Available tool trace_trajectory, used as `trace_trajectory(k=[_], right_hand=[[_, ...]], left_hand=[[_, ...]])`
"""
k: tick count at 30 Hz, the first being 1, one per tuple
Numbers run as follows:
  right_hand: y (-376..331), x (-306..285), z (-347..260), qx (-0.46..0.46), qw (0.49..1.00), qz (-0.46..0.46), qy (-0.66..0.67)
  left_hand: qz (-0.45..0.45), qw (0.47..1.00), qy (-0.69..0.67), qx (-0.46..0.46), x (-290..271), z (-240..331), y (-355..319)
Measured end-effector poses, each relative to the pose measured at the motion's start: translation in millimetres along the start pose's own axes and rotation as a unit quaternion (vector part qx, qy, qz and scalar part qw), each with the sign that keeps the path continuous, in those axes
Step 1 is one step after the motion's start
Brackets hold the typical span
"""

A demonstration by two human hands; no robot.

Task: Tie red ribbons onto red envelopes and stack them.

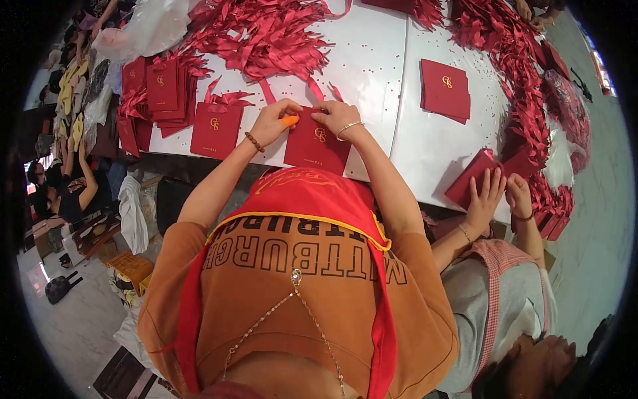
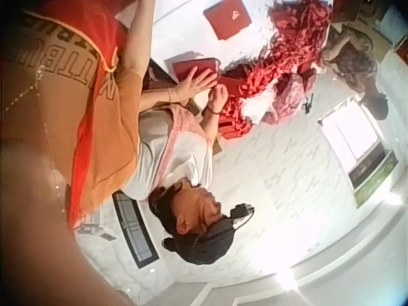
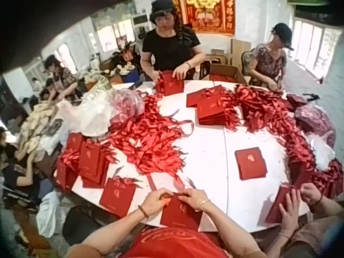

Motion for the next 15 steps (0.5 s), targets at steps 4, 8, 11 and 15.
trace_trajectory(k=[4,8,11,15], right_hand=[[-3.1,-2.0,-5.0,0.023,1.0,-0.005,-0.007],[-4.8,-2.5,-4.2,0.02,1.0,-0.011,0.007],[-4.8,-3.4,-7.1,0.014,1.0,-0.01,-0.002],[-8.1,-5.2,-11.5,0.017,1.0,-0.024,-0.004]], left_hand=[[0.001,0.999,0.009,-0.035,4.8,-10.7,2.0],[0.035,0.995,0.078,-0.044,9.0,-1.7,1.4],[0.077,0.984,0.159,0.012,11.1,-4.0,1.7],[0.109,0.952,0.286,0.03,15.5,5.0,1.8]])
Point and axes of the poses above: each hand's wrist, its own y-axis towards the middle knuckle, its own x-axis out of the palm, z = x × y, the point moved 1 cm from there along y, towards the middle knuckle, and after that the axes turned 13 degrees about -z, right-handed, at the moved point
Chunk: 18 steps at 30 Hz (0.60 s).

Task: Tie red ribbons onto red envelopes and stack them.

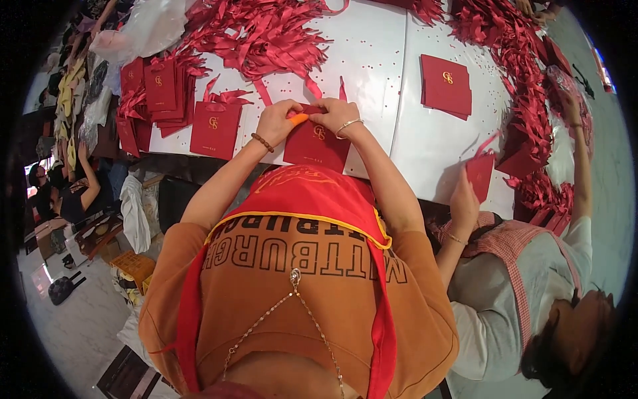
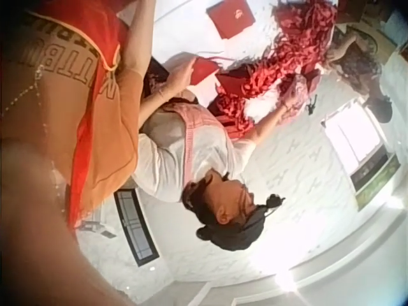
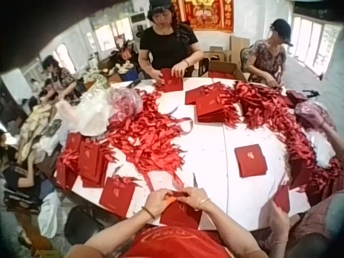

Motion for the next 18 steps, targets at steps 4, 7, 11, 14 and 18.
trace_trajectory(k=[4,7,11,14,18], right_hand=[[-0.9,-2.3,-1.5,0.004,1.0,-0.019,0.005],[2.5,1.7,3.1,0.015,1.0,0.008,-0.02],[3.5,1.5,3.9,0.024,1.0,0.002,-0.018],[3.5,1.9,6.2,0.051,0.999,-0.015,0.009],[4.5,4.4,10.1,0.053,0.999,-0.005,0.008]], left_hand=[[0.005,0.997,0.074,0.002,-0.3,0.5,1.1],[0.005,0.996,0.088,0.023,-0.7,1.4,-1.4],[-0.003,0.991,0.073,0.111,8.9,-6.3,-3.9],[-0.013,0.987,0.052,0.151,14.5,-8.1,-7.4],[-0.011,0.993,0.012,0.12,18.5,-12.2,-7.4]])
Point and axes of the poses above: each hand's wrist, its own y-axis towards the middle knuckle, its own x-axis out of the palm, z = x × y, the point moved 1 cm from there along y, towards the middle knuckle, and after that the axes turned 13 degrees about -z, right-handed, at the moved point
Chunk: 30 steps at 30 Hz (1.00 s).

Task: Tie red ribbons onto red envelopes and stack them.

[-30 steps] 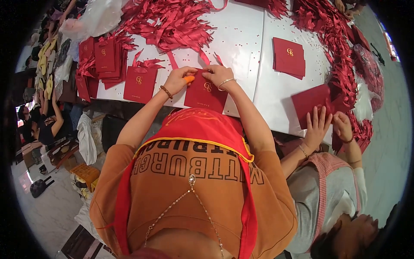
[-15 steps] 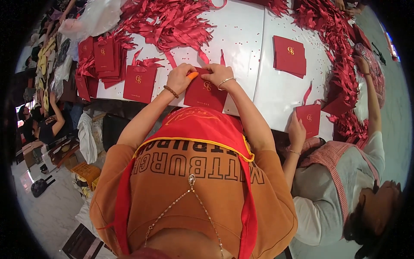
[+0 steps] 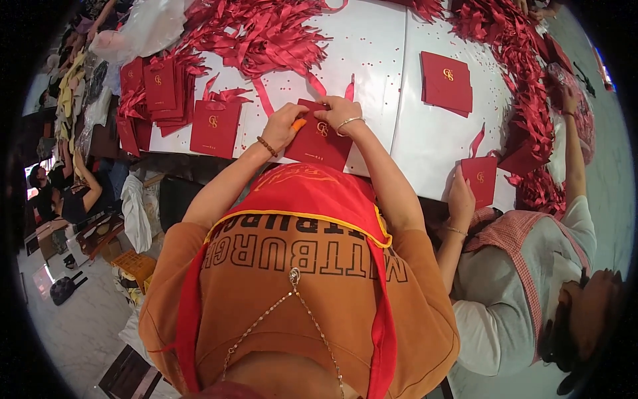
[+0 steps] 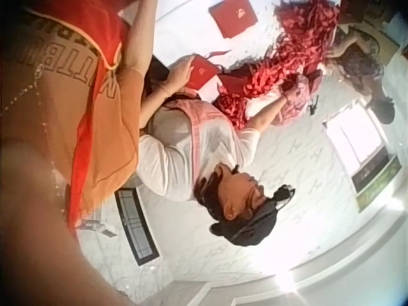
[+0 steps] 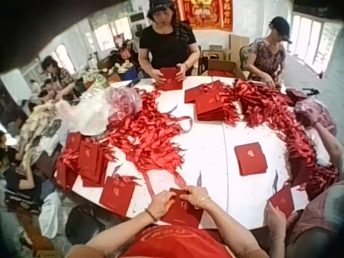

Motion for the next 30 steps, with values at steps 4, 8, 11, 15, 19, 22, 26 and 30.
trace_trajectory(k=[4,8,11,15,19,22,26,30], right_hand=[[-0.8,-0.5,-0.8,0.009,1.0,0.009,-0.022],[2.2,-0.3,3.4,0.011,1.0,-0.008,-0.006],[3.4,0.7,5.3,0.0,1.0,-0.008,0.002],[2.7,2.3,3.6,0.003,1.0,0.0,0.008],[4.1,1.1,4.5,0.016,1.0,-0.006,0.003],[5.3,1.3,4.3,0.011,1.0,-0.006,0.006],[2.3,1.1,0.7,0.009,1.0,-0.002,0.003],[-3.9,-0.2,-6.9,-0.005,1.0,0.005,-0.015]], left_hand=[[0.015,1.0,0.013,-0.011,0.5,2.2,-0.1],[-0.009,0.999,-0.035,-0.029,-1.7,-4.4,-3.0],[-0.005,0.999,-0.003,-0.047,-6.0,-6.7,-4.5],[-0.012,0.997,0.065,-0.047,-11.1,-9.7,-8.6],[-0.027,0.993,-0.061,-0.102,-11.6,-3.8,-18.4],[-0.027,0.989,-0.077,-0.126,-10.8,-6.2,-19.8],[0.023,0.997,-0.017,-0.073,-9.1,-0.5,-5.5],[0.018,0.996,-0.006,-0.085,-0.8,5.2,7.9]])
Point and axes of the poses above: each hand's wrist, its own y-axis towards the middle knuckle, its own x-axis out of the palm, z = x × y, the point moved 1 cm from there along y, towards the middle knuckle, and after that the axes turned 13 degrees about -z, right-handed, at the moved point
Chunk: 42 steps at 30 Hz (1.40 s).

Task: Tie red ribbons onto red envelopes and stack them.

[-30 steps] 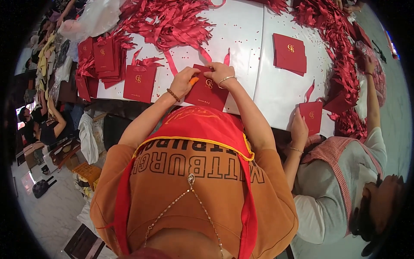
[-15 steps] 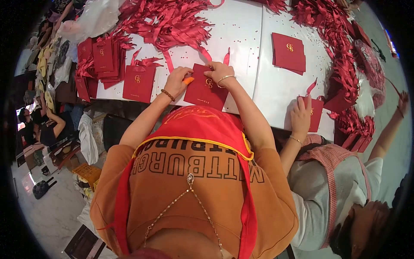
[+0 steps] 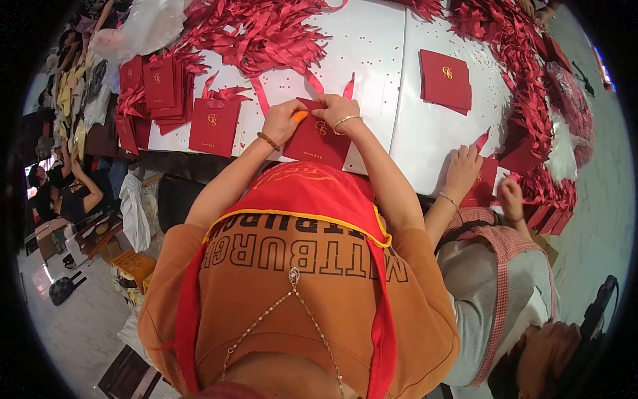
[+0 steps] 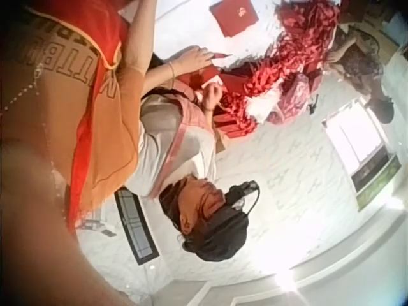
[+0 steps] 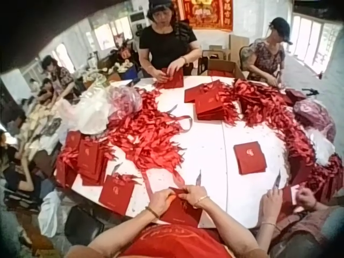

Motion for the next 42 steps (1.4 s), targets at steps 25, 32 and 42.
trace_trajectory(k=[25,32,42], right_hand=[[-15.6,0.1,-1.1,-0.073,0.997,0.033,0.008],[-8.8,2.8,6.8,-0.12,0.991,0.041,0.051],[-0.1,10.3,23.9,-0.172,0.969,-0.006,0.177]], left_hand=[[-0.024,0.989,-0.107,-0.1,-4.3,18.9,11.0],[0.008,0.994,-0.042,-0.101,-3.2,41.2,8.3],[-0.066,0.998,-0.016,-0.011,-23.9,16.0,10.9]])
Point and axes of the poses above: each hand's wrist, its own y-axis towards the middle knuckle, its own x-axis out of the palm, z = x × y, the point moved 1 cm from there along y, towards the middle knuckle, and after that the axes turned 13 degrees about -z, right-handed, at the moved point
